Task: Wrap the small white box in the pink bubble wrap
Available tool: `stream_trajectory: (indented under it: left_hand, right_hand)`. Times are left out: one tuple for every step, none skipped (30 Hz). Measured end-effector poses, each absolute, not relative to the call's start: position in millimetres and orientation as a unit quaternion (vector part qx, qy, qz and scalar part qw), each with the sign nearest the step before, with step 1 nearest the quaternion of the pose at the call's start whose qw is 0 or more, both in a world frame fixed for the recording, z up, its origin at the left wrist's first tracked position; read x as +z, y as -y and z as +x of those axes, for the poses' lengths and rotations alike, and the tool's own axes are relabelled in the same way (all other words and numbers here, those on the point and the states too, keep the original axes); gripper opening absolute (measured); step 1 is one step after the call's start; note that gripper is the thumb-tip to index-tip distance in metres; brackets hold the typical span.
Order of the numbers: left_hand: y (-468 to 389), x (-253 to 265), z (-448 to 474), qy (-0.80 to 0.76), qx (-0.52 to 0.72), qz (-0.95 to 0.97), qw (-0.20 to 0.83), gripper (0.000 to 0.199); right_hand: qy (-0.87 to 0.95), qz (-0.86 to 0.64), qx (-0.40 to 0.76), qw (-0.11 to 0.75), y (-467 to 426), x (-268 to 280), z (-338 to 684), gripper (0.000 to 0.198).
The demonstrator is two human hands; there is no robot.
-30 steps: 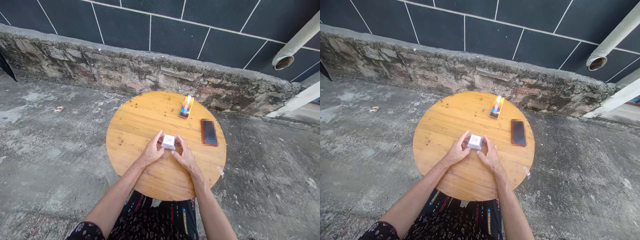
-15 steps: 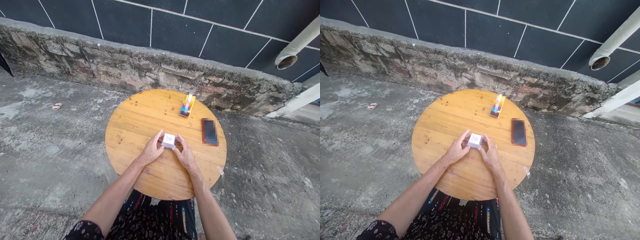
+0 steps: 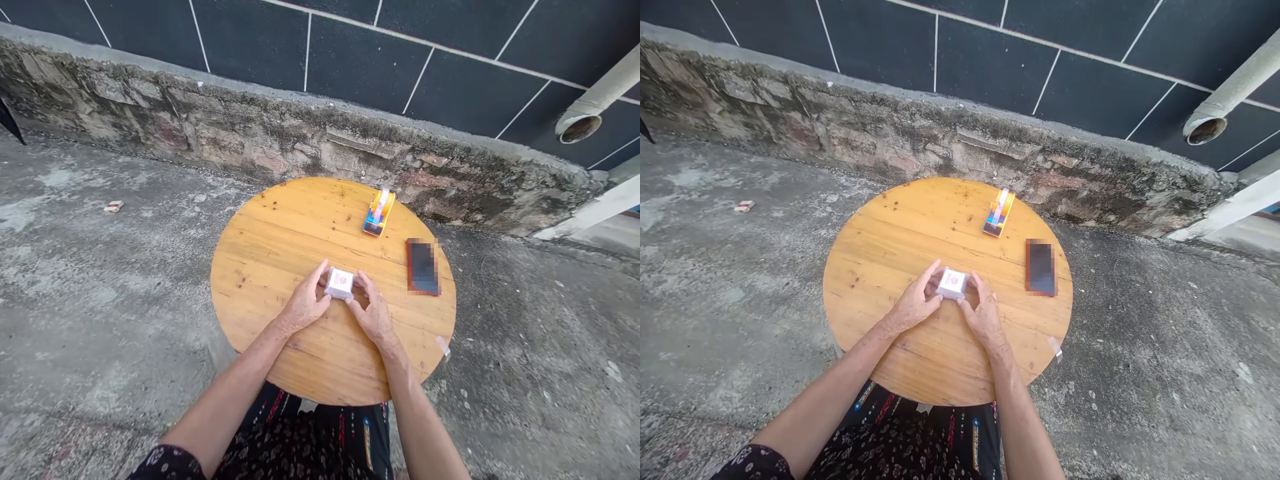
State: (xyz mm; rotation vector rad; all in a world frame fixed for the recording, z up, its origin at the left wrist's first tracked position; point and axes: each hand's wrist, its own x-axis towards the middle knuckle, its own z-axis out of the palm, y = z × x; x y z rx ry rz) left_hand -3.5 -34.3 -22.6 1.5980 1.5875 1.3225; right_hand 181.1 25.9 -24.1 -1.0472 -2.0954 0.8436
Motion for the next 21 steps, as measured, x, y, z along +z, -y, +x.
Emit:
stream_trajectory:
  left_hand:
    - [34.3, -22.8, -3.4, -0.586, 0.489, 0.591, 0.262, 0.079]
    - [34.2, -23.0, -3.5, -0.585, 0.489, 0.591, 0.263, 0.08]
    - [34.2, -23.2, -3.5, -0.584, 0.488, 0.592, 0.265, 0.08]
    - [34.1, -23.3, -3.6, -0.584, 0.487, 0.592, 0.266, 0.08]
    - [34.0, -23.4, -3.7, -0.585, 0.486, 0.591, 0.268, 0.08]
    - [33.9, -23.5, -3.8, -0.586, 0.485, 0.591, 0.269, 0.08]
    - [33.7, -23.7, -3.9, -0.586, 0.485, 0.591, 0.27, 0.081]
    - [33.5, -23.9, -4.0, -0.585, 0.485, 0.591, 0.271, 0.081]
    - [33.3, -24.1, -4.1, -0.584, 0.485, 0.592, 0.271, 0.081]
    - [33.2, -24.4, -4.1, -0.584, 0.485, 0.592, 0.271, 0.08]
    - [33.1, -24.7, -4.0, -0.584, 0.484, 0.592, 0.272, 0.08]
    - [33.1, -25.0, -3.9, -0.584, 0.484, 0.592, 0.272, 0.08]
    - [33.1, -25.2, -3.8, -0.585, 0.484, 0.591, 0.272, 0.08]
    - [33.1, -25.5, -3.7, -0.585, 0.484, 0.591, 0.272, 0.08]
    - [33.0, -25.9, -3.6, -0.585, 0.485, 0.59, 0.272, 0.08]
    - [32.9, -26.3, -3.5, -0.585, 0.486, 0.59, 0.272, 0.079]
    - [32.7, -26.7, -3.5, -0.583, 0.486, 0.591, 0.271, 0.079]
    - [32.5, -27.2, -3.5, -0.582, 0.487, 0.592, 0.27, 0.079]
    - [32.2, -27.8, -3.6, -0.581, 0.488, 0.594, 0.268, 0.079]
    - [31.9, -28.4, -3.7, -0.58, 0.488, 0.596, 0.265, 0.079]
    - [31.6, -29.0, -3.8, -0.578, 0.489, 0.598, 0.263, 0.079]
  right_hand:
    - [0.798, -0.398, 0.32, 0.321, -26.2, -24.5, 181.1, 0.062]
    - [0.798, -0.397, 0.32, 0.321, -26.5, -24.9, 181.2, 0.063]
    - [0.797, -0.397, 0.32, 0.323, -26.8, -25.2, 181.3, 0.063]
    - [0.797, -0.397, 0.32, 0.323, -27.1, -25.5, 181.3, 0.063]
    - [0.797, -0.397, 0.32, 0.323, -27.2, -25.7, 181.4, 0.063]
    - [0.797, -0.398, 0.32, 0.321, -27.3, -25.8, 181.5, 0.063]
    - [0.797, -0.399, 0.32, 0.32, -27.3, -25.8, 181.7, 0.063]
    - [0.797, -0.401, 0.321, 0.317, -27.2, -25.8, 181.8, 0.063]
    - [0.797, -0.403, 0.321, 0.316, -27.1, -25.7, 181.9, 0.063]
    - [0.796, -0.404, 0.322, 0.315, -27.0, -25.6, 181.9, 0.062]
    - [0.796, -0.405, 0.321, 0.315, -26.9, -25.4, 181.9, 0.062]
    - [0.796, -0.406, 0.321, 0.314, -26.8, -25.3, 181.9, 0.062]
    - [0.797, -0.405, 0.32, 0.314, -26.8, -25.1, 181.7, 0.062]
    - [0.797, -0.405, 0.319, 0.315, -26.7, -24.8, 181.6, 0.061]
    - [0.798, -0.404, 0.318, 0.315, -26.6, -24.5, 181.3, 0.061]
    - [0.798, -0.404, 0.317, 0.315, -26.5, -24.3, 181.1, 0.06]
    - [0.798, -0.405, 0.317, 0.315, -26.4, -24.0, 180.9, 0.06]
    - [0.798, -0.405, 0.316, 0.315, -26.2, -23.8, 180.7, 0.06]
    - [0.797, -0.407, 0.316, 0.315, -26.0, -23.7, 180.6, 0.06]
    - [0.796, -0.408, 0.316, 0.315, -25.7, -23.7, 180.5, 0.061]
    - [0.796, -0.408, 0.318, 0.316, -25.5, -23.9, 180.5, 0.061]
